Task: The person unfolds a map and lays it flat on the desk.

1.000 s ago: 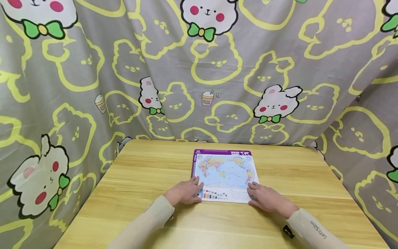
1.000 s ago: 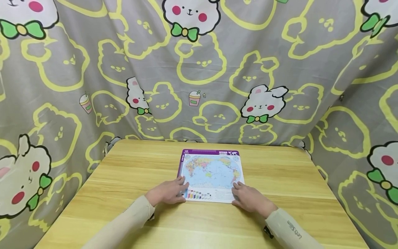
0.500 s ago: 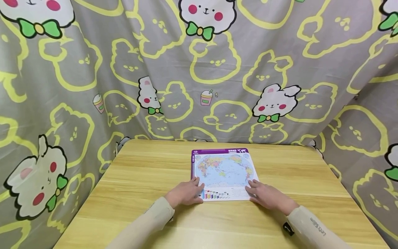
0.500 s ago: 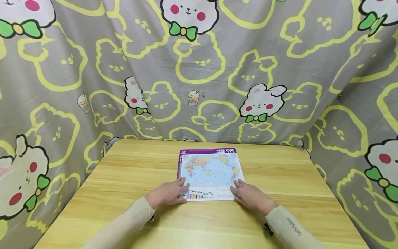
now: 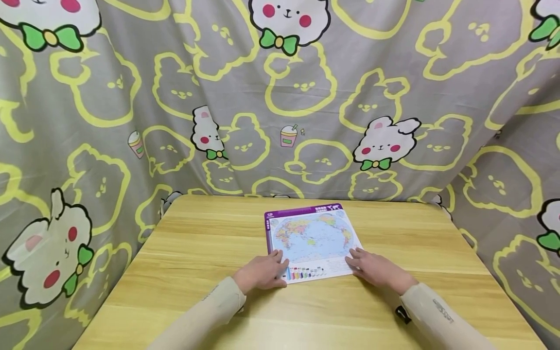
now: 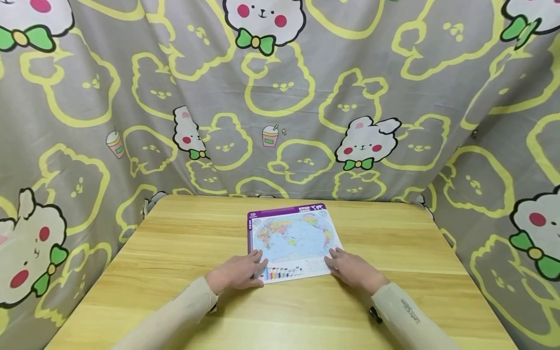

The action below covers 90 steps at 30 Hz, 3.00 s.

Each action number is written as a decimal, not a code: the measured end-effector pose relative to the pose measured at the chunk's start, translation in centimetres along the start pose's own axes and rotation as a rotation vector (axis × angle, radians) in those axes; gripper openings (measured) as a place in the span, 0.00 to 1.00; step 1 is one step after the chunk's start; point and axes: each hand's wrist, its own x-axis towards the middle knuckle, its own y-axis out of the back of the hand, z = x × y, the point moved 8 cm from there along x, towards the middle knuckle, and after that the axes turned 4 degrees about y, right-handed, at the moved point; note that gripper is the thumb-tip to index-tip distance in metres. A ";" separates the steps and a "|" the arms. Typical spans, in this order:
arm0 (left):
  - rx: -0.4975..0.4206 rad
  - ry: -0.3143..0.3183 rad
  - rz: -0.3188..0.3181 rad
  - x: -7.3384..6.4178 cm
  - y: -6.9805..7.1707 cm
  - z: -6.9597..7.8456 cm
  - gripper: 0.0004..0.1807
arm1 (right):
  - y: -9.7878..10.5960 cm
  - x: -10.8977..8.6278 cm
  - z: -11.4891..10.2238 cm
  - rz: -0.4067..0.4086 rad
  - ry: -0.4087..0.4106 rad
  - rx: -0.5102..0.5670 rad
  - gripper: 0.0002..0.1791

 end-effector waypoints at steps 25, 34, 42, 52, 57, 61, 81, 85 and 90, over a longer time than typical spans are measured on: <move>0.025 -0.037 0.003 -0.3 0.8 1.7 0.39 | 0.4 0.8 2.2 0.017 -0.039 -0.083 0.17; 0.045 -0.067 0.024 -0.2 0.7 2.4 0.39 | 0.1 0.7 3.3 -0.006 -0.079 -0.048 0.17; 0.034 -0.069 0.015 -0.1 0.5 2.8 0.40 | 0.1 1.2 3.9 0.022 -0.057 -0.063 0.16; 0.052 -0.097 0.031 -0.2 0.8 3.6 0.40 | 0.6 1.5 4.3 0.013 -0.081 -0.071 0.16; 0.069 -0.112 0.046 -0.2 1.0 4.1 0.38 | 0.4 1.6 4.9 -0.005 -0.107 -0.061 0.17; 0.073 -0.111 0.046 -0.2 1.1 4.4 0.37 | 0.2 1.6 5.5 -0.007 -0.111 -0.052 0.18; 0.067 -0.117 0.071 -0.3 1.3 5.5 0.36 | 0.6 1.6 5.9 0.009 -0.116 -0.036 0.18; 0.028 -0.113 0.070 -0.3 1.2 5.4 0.37 | 0.6 1.7 5.9 0.014 -0.111 -0.050 0.18; -0.063 -0.115 0.047 -0.2 0.9 4.8 0.35 | 0.5 1.8 6.0 0.016 -0.122 -0.065 0.18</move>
